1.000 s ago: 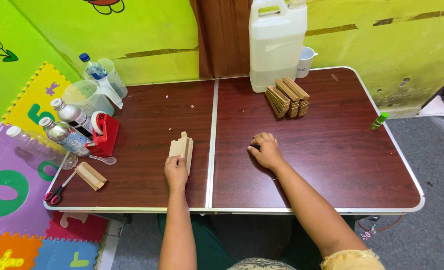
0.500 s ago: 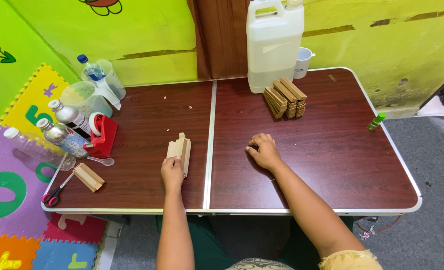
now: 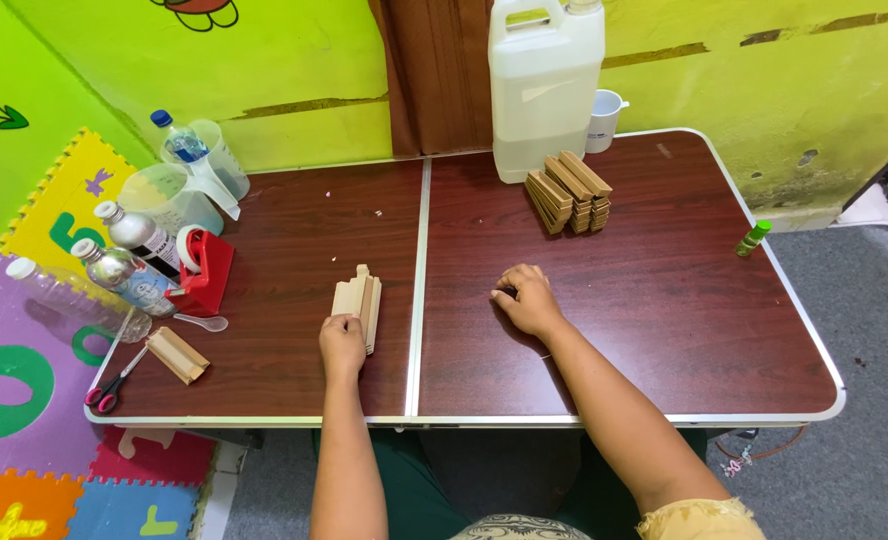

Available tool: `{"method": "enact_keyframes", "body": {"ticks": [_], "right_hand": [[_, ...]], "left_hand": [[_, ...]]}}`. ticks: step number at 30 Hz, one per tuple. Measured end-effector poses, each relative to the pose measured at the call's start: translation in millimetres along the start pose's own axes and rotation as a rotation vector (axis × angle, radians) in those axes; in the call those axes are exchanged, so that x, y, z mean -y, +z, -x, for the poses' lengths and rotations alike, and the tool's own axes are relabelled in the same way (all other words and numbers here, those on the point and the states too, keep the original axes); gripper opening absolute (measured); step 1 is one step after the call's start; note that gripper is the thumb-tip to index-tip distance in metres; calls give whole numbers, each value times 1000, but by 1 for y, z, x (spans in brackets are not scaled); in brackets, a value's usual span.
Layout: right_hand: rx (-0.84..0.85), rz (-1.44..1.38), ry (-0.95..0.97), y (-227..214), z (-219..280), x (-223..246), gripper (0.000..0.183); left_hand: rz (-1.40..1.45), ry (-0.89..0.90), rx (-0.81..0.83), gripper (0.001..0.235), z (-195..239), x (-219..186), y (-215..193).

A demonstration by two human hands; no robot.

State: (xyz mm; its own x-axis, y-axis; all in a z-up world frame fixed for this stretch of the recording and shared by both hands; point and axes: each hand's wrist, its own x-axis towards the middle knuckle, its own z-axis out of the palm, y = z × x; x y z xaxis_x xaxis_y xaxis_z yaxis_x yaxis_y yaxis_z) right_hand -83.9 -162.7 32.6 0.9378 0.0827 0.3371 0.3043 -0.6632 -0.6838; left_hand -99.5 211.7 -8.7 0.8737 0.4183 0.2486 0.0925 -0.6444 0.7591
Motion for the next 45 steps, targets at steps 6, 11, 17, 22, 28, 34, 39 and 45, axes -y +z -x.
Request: {"method": "enact_keyframes", "body": {"ticks": [6, 11, 17, 22, 28, 34, 39, 45], "right_hand": [[-3, 6, -5, -3, 1, 2, 15], [-4, 5, 3, 0, 1, -1, 15], [2, -4, 4, 0, 1, -1, 14], [0, -3, 12, 3, 0, -6, 14], [-2, -20, 9, 4, 0, -8, 15], [-4, -35, 8, 2, 0, -7, 15], [-60, -347, -95, 6, -1, -12, 12], [78, -953, 164, -4, 1, -25, 47]], "left_hand": [[-175, 99, -121, 22, 12, -16, 5], [-361, 165, -200, 18, 18, -18, 13], [-296, 163, -168, 13, 20, -21, 6], [-158, 134, -171, 9, 30, -39, -11], [-13, 150, -398, 7, 16, -20, -22], [55, 150, -654, 9, 22, -41, -59], [205, 451, -550, 13, 51, -115, -49], [-82, 780, 38, 20, 99, -118, 51]]}}
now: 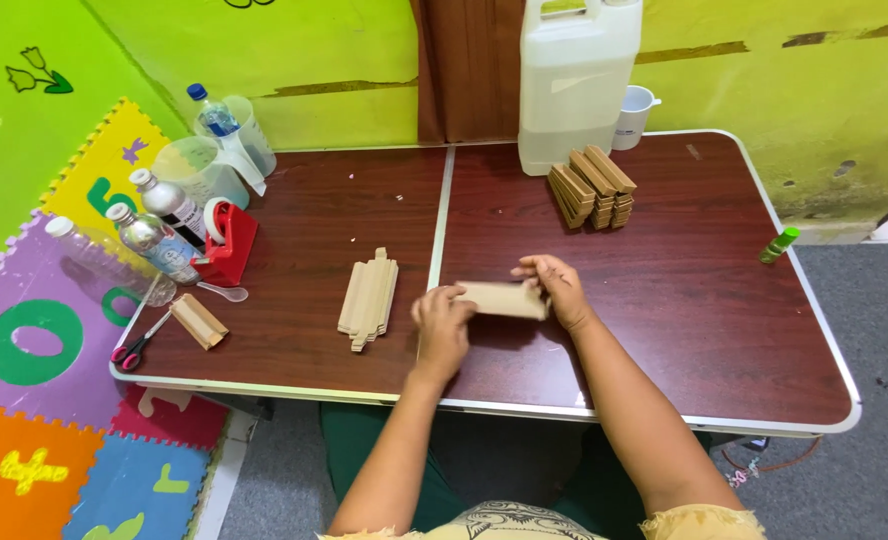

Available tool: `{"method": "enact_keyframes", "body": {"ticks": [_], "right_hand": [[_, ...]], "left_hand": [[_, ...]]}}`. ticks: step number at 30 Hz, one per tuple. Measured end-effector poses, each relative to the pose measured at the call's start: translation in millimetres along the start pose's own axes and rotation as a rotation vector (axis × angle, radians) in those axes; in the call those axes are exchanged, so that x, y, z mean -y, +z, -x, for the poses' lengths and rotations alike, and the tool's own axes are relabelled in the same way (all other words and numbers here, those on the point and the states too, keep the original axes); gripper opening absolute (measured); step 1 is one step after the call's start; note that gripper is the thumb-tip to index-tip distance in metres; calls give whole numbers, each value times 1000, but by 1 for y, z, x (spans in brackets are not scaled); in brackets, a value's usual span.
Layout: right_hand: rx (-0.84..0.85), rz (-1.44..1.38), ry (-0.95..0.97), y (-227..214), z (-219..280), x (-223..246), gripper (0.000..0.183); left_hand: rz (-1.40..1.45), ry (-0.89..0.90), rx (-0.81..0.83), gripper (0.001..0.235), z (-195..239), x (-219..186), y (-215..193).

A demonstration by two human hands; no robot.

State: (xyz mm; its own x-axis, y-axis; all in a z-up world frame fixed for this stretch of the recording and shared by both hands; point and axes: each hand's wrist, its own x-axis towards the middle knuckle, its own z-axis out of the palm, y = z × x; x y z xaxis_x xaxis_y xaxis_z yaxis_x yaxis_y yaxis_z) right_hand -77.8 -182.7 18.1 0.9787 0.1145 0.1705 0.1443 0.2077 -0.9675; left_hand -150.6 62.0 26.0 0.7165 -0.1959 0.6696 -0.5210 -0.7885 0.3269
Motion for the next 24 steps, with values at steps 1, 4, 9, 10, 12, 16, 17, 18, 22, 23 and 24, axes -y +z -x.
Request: {"method": "enact_keyframes", "body": {"ticks": [1, 4, 9, 10, 12, 16, 17, 18, 22, 23, 24], "right_hand": [[-7, 3, -2, -2, 2, 3, 47], [59, -159, 61, -7, 8, 16, 54], [71, 130, 82, 7, 18, 43, 52], [77, 129, 84, 8, 16, 40, 52], [38, 142, 76, 8, 11, 34, 48], [1, 153, 53, 8, 11, 28, 44], [14, 180, 46, 9, 12, 27, 42], [27, 206, 40, 11, 13, 26, 40], [65, 302, 15, 10, 6, 14, 30], [70, 328, 10, 8, 6, 11, 29], [75, 354, 4, 6, 5, 7, 27]], "left_hand": [[6, 4, 1, 20, -1, -5, 4], [59, -37, 9, 19, -10, -12, 16], [123, -45, -6, 20, -38, 6, 27], [119, -51, -8, 20, -44, 10, 28], [312, -172, 22, 27, -57, 15, 34], [737, -496, -34, 31, -56, 36, 68], [880, -556, -65, 29, -55, 38, 68], [1024, -616, -95, 34, -54, 39, 69], [1005, -610, -53, 56, -51, 47, 70], [1084, -635, -73, 54, -51, 49, 70], [1163, -659, -94, 53, -51, 50, 70]]}}
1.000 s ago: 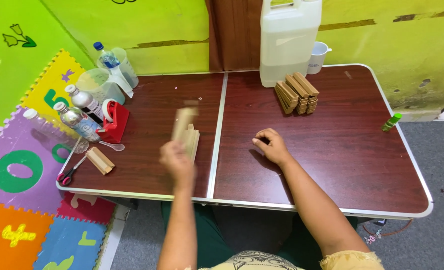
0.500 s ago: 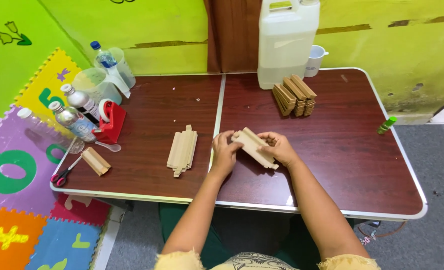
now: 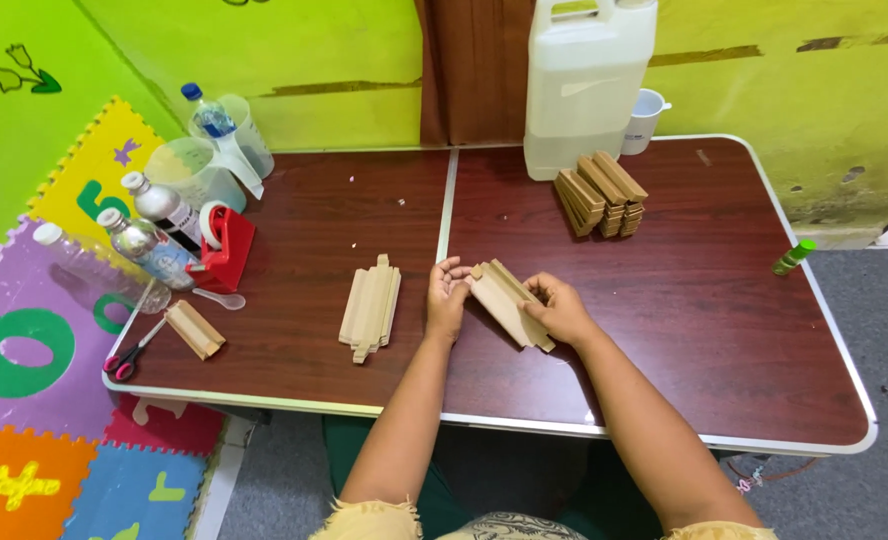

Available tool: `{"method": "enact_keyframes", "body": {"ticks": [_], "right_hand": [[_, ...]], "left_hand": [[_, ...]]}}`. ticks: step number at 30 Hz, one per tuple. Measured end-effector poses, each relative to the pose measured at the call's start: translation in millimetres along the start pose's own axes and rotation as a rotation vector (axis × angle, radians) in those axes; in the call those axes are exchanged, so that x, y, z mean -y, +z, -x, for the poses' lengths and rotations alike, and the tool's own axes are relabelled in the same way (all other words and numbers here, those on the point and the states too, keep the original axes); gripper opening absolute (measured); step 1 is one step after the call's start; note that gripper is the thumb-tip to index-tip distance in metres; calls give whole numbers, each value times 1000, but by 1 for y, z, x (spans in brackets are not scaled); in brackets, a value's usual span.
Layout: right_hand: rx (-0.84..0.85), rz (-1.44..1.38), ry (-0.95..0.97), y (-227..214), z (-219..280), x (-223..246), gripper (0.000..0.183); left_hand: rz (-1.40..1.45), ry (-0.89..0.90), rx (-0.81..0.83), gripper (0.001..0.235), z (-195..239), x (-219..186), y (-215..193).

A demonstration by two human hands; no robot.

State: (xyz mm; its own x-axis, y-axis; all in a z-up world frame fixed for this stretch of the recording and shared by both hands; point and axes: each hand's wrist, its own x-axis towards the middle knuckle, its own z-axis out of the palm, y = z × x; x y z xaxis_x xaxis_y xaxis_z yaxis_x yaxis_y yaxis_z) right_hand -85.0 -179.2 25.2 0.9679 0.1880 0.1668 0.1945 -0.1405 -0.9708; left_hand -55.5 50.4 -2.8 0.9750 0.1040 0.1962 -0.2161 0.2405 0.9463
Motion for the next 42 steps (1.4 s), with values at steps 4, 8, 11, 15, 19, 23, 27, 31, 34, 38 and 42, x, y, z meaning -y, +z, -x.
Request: {"method": "enact_keyframes", "body": {"ticks": [4, 8, 11, 15, 19, 23, 27, 31, 34, 38, 42], "right_hand": [[-7, 21, 8, 0, 5, 6, 25], [-11, 62, -21, 1, 8, 13, 26], [-9, 58, -35, 5, 11, 23, 29], [-28, 100, -49, 6, 9, 17, 30], [-50, 110, -31, 6, 11, 20, 33], [-68, 127, -28, 7, 10, 17, 28], [-73, 146, -37, 6, 8, 11, 27], [-73, 131, -45, 7, 10, 24, 29], [-37, 262, -186, 7, 11, 28, 33], [12, 378, -260, 13, 17, 33, 34], [50, 482, -242, 14, 30, 49, 35]], "left_hand": [[-67, -1, 5, 67, 5, -14, 6], [-323, -36, 26, 43, 7, -19, 10], [-351, -42, -21, 30, 7, -15, 8], [-309, -30, -49, 21, 11, -25, 10], [-307, 1, -48, 21, 13, -31, 14], [-388, 72, 8, 42, 16, -35, 16], [-300, 8, -8, 37, 17, -30, 9], [-215, 42, -32, 28, 10, -22, 8], [-192, 11, -58, 24, 9, -23, 7], [-176, 0, -98, 21, 10, -32, 7], [-178, 1, -121, 20, 9, -29, 6]]}}
